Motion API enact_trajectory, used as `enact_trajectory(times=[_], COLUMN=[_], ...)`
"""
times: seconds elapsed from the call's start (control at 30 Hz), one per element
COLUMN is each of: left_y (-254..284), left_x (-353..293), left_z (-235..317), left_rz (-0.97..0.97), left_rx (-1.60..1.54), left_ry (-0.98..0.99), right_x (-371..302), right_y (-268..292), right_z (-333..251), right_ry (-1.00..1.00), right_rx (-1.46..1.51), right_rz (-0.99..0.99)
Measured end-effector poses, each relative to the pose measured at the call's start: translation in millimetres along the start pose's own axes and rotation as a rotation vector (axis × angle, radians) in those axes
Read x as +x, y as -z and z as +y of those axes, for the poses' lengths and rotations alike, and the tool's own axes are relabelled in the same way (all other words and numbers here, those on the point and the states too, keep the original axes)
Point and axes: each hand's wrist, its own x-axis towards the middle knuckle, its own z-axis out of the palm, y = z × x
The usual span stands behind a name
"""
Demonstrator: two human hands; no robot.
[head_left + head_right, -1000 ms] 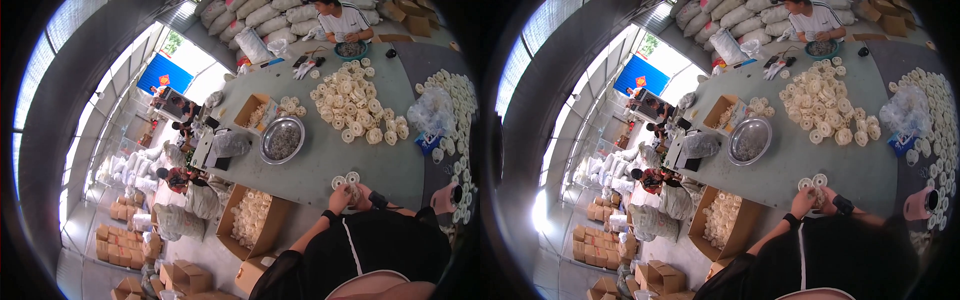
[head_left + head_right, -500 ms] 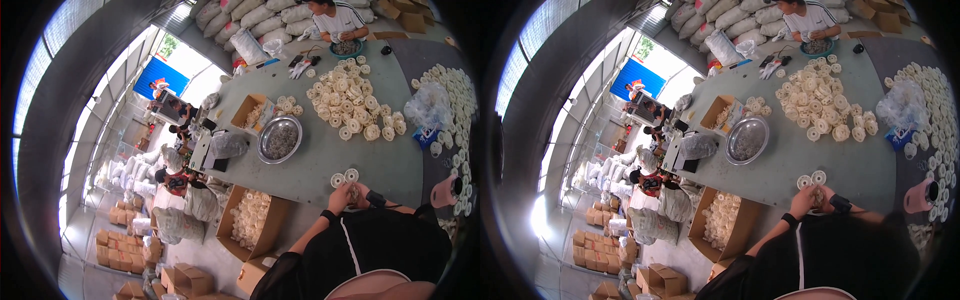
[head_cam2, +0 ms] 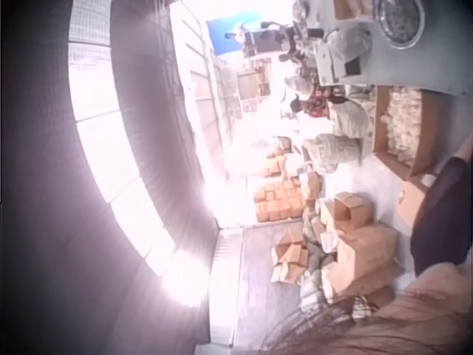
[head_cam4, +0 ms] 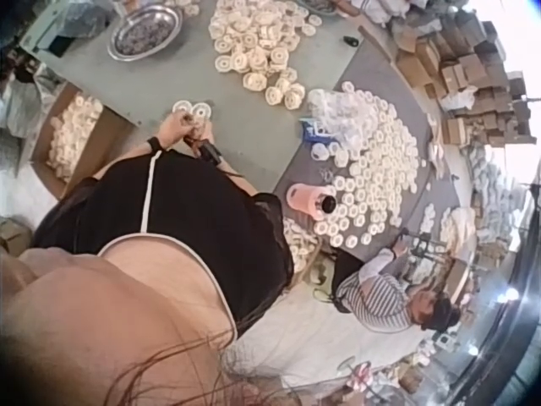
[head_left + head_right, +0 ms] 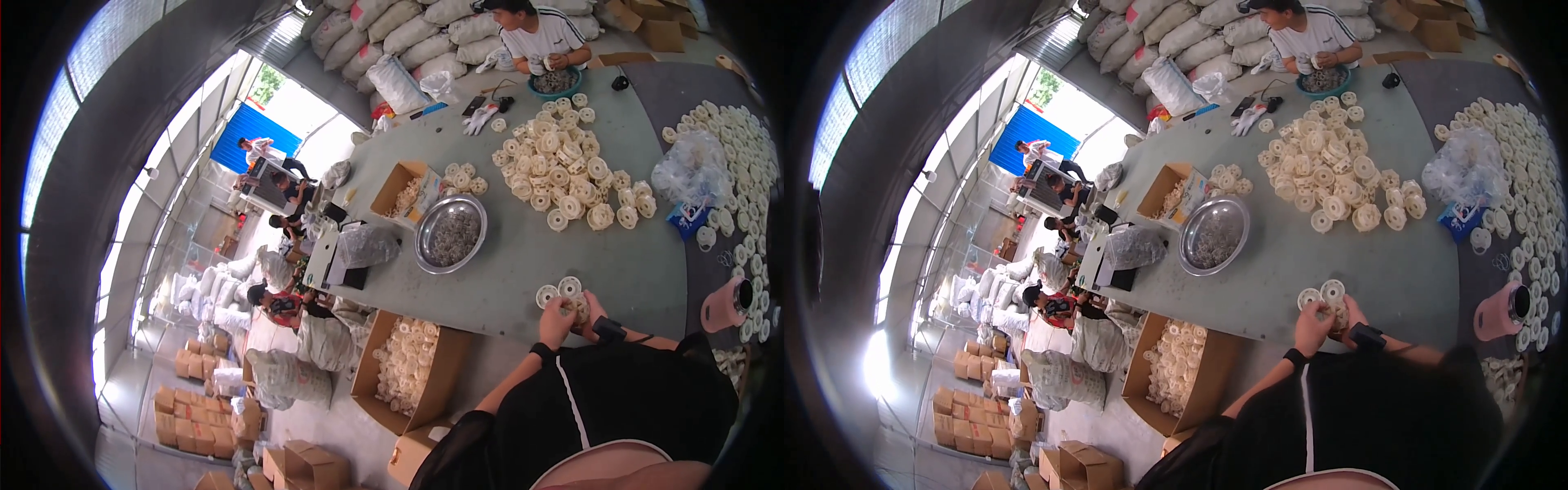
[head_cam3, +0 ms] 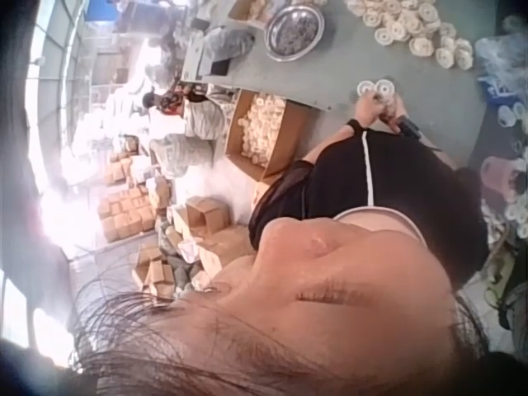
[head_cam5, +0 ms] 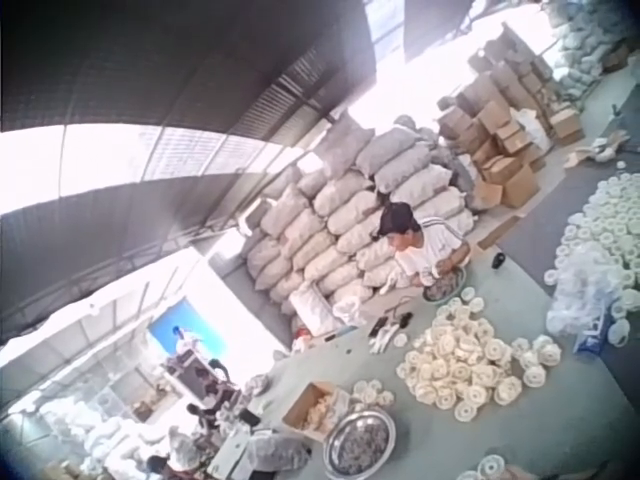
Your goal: Inserting metal pins into the center of white circular plastic parts.
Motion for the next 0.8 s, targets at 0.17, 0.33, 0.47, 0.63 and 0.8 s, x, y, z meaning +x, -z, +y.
enact_trajectory(times=[0.17,0.33,0.47,0.63,0.8], left_y=[-4,-5,-1,-4,-9], left_x=[3,7,12,17,21], left_z=[-8,-19,-27,-30,-44], left_rz=[0.018,-0.134,-0.303,-0.292,-0.363], left_rx=[-0.021,-0.388,-0.815,-1.012,-1.102], left_ry=[-0.174,0.16,0.537,0.717,0.727], right_x=[4,22,25,16,12], right_y=[6,33,22,11,3], right_z=[-2,2,8,1,-1], right_ry=[-0.041,0.051,0.186,0.346,0.405], right_rx=[0.009,-0.249,-0.369,-0.517,-0.587], right_rz=[0.01,0.094,0.269,0.275,0.267])
